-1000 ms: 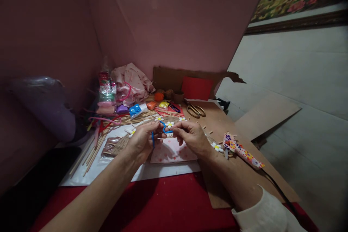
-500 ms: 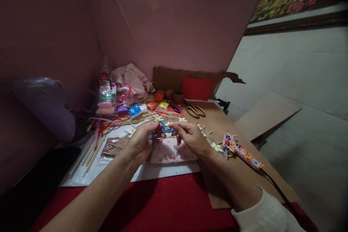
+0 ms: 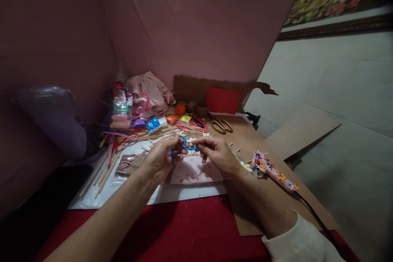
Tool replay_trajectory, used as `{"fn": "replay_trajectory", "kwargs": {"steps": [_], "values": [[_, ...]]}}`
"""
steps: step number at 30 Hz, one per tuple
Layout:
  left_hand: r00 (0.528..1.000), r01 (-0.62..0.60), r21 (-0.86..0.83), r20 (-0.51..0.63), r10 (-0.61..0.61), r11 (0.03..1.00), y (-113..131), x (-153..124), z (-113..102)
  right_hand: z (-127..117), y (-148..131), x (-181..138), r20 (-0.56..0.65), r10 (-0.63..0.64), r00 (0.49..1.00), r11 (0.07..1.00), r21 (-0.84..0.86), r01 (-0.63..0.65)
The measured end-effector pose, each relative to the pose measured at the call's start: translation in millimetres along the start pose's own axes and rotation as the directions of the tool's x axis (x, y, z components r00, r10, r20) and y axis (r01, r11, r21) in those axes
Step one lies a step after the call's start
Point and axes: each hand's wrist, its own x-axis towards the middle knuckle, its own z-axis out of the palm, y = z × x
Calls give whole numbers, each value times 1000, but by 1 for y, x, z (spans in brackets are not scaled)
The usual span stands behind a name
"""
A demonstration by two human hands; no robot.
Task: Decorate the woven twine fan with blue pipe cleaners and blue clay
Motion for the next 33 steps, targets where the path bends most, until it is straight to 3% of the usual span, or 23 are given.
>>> {"fn": "replay_trajectory", "kwargs": {"steps": [5, 14, 33], "values": [[1000, 0, 1, -8, 0, 1000, 0, 0, 0, 0, 5, 1, 30, 30, 999, 1000, 2, -30], [1000, -5, -14, -3, 5, 1000, 2, 1, -1, 1, 5, 2, 96, 138, 986, 958, 240, -157], [1000, 0, -11, -11, 0, 1000, 2, 1, 0, 1, 2, 1, 97, 131, 987, 981, 132, -143]]}}
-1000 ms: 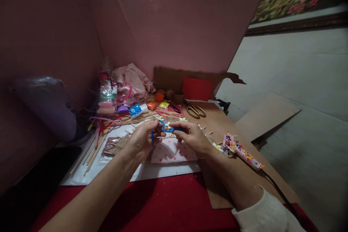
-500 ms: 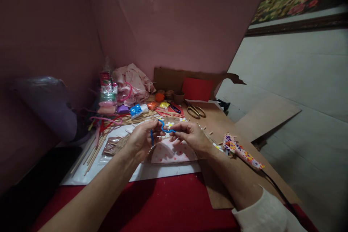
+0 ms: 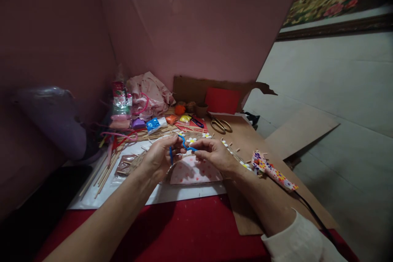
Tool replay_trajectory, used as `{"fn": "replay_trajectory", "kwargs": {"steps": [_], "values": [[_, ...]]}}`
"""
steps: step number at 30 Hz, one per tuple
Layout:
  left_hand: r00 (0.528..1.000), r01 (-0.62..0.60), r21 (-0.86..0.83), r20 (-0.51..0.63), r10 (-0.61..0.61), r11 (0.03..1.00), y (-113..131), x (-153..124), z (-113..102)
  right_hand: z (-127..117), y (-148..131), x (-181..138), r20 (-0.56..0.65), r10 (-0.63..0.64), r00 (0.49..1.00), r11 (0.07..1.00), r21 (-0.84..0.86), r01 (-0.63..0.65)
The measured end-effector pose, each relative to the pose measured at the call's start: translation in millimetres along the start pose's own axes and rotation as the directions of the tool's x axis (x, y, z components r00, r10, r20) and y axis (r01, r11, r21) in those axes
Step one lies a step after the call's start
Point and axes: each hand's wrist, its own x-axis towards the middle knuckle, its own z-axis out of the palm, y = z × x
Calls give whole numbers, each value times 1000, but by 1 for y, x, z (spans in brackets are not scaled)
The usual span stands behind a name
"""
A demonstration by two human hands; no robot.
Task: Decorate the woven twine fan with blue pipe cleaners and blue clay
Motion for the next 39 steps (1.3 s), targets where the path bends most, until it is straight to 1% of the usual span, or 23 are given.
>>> {"fn": "replay_trajectory", "kwargs": {"steps": [4, 11, 18, 22, 25, 29, 32, 35, 39], "values": [[1000, -1, -4, -11, 1, 1000, 0, 1, -1, 1, -1, 0, -29, -5, 1000, 996, -90, 2], [1000, -5, -1, -17, 5, 1000, -1, 2, -2, 2, -4, 1, -55, 64, 996, 984, -165, -73], [1000, 0, -6, -7, 0, 1000, -1, 3, -2, 1, -3, 2, -119, 53, 991, 997, -56, -60], [1000, 1, -11, -3, -1, 1000, -1, 4, -3, 2, -4, 0, -134, 37, 990, 999, -21, -41], [1000, 2, -12, -3, -2, 1000, -1, 4, -3, 2, -4, 0, -128, 11, 992, 999, -51, -18], [1000, 5, -15, 7, -5, 1000, 0, 4, -2, 0, -1, 1, -83, -23, 996, 993, -114, 14], [1000, 5, -19, 10, -5, 1000, 0, 3, -1, -1, 0, 2, -95, -34, 995, 992, -128, 21], [1000, 7, -20, -3, -7, 1000, 1, 2, 0, 0, 0, 3, -94, -6, 996, 997, -83, -2], [1000, 11, -16, 4, -11, 1000, 0, 2, 0, 1, -2, 1, -32, 76, 997, 997, 22, -75]]}}
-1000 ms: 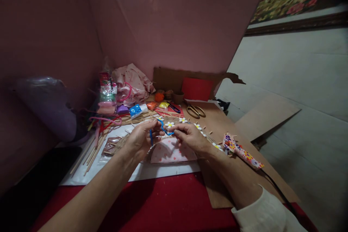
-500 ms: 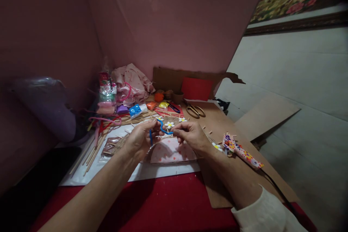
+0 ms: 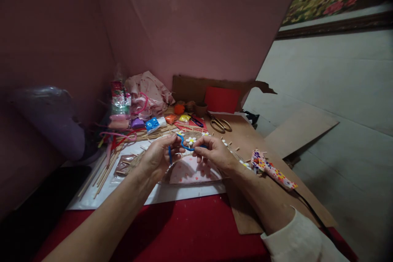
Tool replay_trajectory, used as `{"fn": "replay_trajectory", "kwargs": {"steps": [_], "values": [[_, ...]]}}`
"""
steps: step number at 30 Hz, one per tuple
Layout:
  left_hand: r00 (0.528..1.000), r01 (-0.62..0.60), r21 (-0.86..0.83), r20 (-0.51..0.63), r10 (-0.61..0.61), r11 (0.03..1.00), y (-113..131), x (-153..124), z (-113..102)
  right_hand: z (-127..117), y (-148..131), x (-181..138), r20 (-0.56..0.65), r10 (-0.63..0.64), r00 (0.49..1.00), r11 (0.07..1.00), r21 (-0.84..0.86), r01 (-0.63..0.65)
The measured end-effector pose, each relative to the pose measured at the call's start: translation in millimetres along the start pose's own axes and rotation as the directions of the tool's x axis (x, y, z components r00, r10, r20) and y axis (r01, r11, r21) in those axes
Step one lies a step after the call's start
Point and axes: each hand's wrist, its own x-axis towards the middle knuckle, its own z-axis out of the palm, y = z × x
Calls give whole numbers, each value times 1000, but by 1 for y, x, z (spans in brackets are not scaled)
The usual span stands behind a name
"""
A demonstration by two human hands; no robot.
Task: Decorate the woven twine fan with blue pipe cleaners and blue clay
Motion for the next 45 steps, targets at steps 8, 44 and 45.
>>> {"fn": "replay_trajectory", "kwargs": {"steps": [8, 44, 45], "values": [[1000, -8, 14, -1, 8, 1000, 0, -1, -1, -2, -3, -1, -1, -10, 1000, 1000, 0, 10], [998, -62, 9, -26, 62, 998, -1, -2, -1, -1, -5, 0, -147, -75, 986, 966, 233, 109], [998, -51, 16, -20, 52, 999, -1, -2, 0, 0, -5, 0, -151, -75, 986, 966, 233, 110]]}}
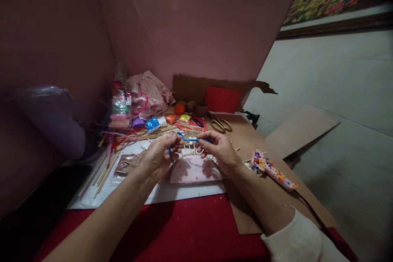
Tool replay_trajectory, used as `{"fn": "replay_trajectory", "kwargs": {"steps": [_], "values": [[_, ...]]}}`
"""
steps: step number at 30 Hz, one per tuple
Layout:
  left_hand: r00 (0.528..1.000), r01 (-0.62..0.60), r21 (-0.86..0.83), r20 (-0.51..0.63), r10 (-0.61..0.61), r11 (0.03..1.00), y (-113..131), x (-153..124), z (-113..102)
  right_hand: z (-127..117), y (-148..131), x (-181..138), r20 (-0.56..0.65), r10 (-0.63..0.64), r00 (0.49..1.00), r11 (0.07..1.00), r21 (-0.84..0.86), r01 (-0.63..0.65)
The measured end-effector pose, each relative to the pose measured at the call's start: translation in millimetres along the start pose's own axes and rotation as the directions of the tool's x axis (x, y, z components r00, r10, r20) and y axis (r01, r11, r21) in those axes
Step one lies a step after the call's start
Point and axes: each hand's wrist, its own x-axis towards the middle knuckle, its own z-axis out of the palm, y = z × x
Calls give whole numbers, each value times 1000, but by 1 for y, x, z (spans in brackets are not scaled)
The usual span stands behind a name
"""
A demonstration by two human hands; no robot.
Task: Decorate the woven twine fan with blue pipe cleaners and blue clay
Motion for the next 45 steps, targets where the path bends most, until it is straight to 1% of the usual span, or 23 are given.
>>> {"fn": "replay_trajectory", "kwargs": {"steps": [4, 7, 11, 14, 24, 32, 37, 41, 45], "values": [[1000, 16, 19, 22, -16, 1000, 0, 0, 0, 0, 1, 0, -8, -5, 1000, 1000, -1, 5], [999, -4, 18, 36, 3, 1000, 0, 1, -1, -1, 2, 0, 15, 12, 1000, 1000, 11, -12], [988, -112, -15, 109, 113, 994, -1, 4, -3, 0, 2, -2, 81, 72, 994, 997, 4, -72], [975, -177, -37, 132, 180, 984, -1, 4, -4, 1, 3, -2, 108, 108, 988, 994, 0, -109], [979, -160, -63, 119, 167, 985, 1, 4, -3, -2, 8, 0, 107, 117, 987, 992, 29, -120], [980, -157, -79, 111, 165, 985, 3, 2, -1, -5, 11, 1, 133, 170, 976, 983, 42, -177], [979, -149, -88, 129, 159, 985, 2, 2, -2, -5, 10, 1, 137, 169, 976, 982, 63, -179], [979, -143, -88, 132, 154, 986, 2, 3, -2, -4, 11, 1, 136, 232, 963, 970, 44, -240], [978, -158, -92, 125, 169, 983, 2, 3, -3, -2, 11, 1, 128, 217, 968, 976, -2, -219]]}}
